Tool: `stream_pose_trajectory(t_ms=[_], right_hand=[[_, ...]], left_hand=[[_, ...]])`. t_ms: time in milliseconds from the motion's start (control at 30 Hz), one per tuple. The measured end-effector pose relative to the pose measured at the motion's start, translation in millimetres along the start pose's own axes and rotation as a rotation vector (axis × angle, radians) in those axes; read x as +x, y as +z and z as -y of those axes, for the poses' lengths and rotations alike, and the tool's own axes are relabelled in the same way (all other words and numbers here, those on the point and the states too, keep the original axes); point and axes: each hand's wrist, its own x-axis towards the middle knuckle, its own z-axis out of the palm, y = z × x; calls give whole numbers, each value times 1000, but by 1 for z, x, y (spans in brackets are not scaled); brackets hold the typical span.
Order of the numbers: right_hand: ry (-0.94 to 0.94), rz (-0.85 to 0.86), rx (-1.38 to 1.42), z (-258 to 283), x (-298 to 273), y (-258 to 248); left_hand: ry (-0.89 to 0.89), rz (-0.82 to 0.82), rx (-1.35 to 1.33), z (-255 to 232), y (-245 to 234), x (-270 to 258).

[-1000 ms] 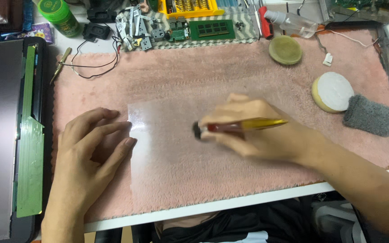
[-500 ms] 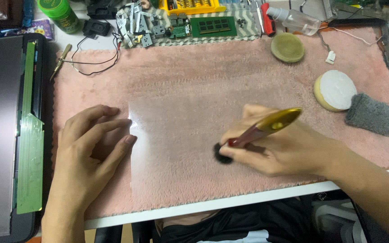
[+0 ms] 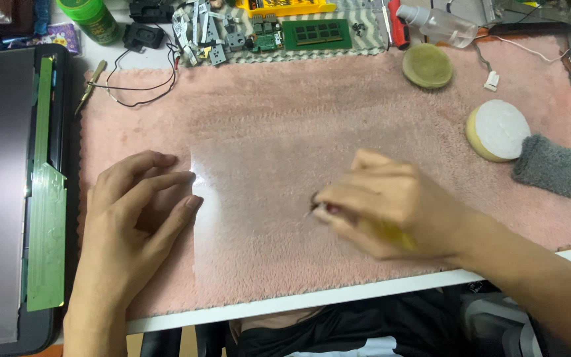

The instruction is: The person cleans a transparent screen protector on a pink towel using a brush, a round sponge, a gray cloth, and a white pad. They brush the surface, then wipe it with each tool in sequence, holding the sheet in place with the other hand.

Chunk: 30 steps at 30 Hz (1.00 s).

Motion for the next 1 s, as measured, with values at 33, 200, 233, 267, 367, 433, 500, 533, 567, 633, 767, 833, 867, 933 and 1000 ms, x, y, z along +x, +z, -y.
stream_pose_trajectory(t_ms=[33, 200, 233, 267, 367, 433, 500, 533, 567, 633, 767, 833, 867, 933, 1000], right_hand=[[1, -3, 0, 8, 7, -3], [205, 234, 271, 23, 8, -12], [204, 236, 273, 23, 8, -12], [167, 138, 161, 23, 8, -12], [86, 35, 121, 29, 12, -8], [42, 34, 190, 37, 15, -10], [75, 170, 342, 46, 18, -18], [77, 169, 342, 45, 15, -21], [135, 177, 286, 43, 11, -23], [195, 181, 228, 45, 11, -23], [202, 38, 255, 57, 15, -16], [184, 70, 293, 62, 13, -19], [261, 145, 336, 64, 11, -24], [339, 217, 374, 64, 3, -30], [470, 222, 140, 60, -9, -32]], left_hand=[[2, 2, 1, -1, 0, 0], [-5, 2, -10, -1, -1, 0], [-9, 1, -10, 1, 0, 0], [3, -3, -5, 2, 1, -1], [-2, 6, 0, -1, -1, 0], [-20, 15, -4, -2, -1, 1], [-13, -5, -3, -2, 0, 0], [-13, -3, -4, -1, 0, 0], [-12, 1, 2, -1, 0, 0], [-6, 6, 9, 0, 0, 0], [-32, 15, 26, -3, -1, 0], [-64, 24, 22, -5, -1, 0], [-49, 20, 20, -5, -1, 0], [-26, 15, 16, -6, -1, -1], [-91, 37, 35, -8, -3, 0]])
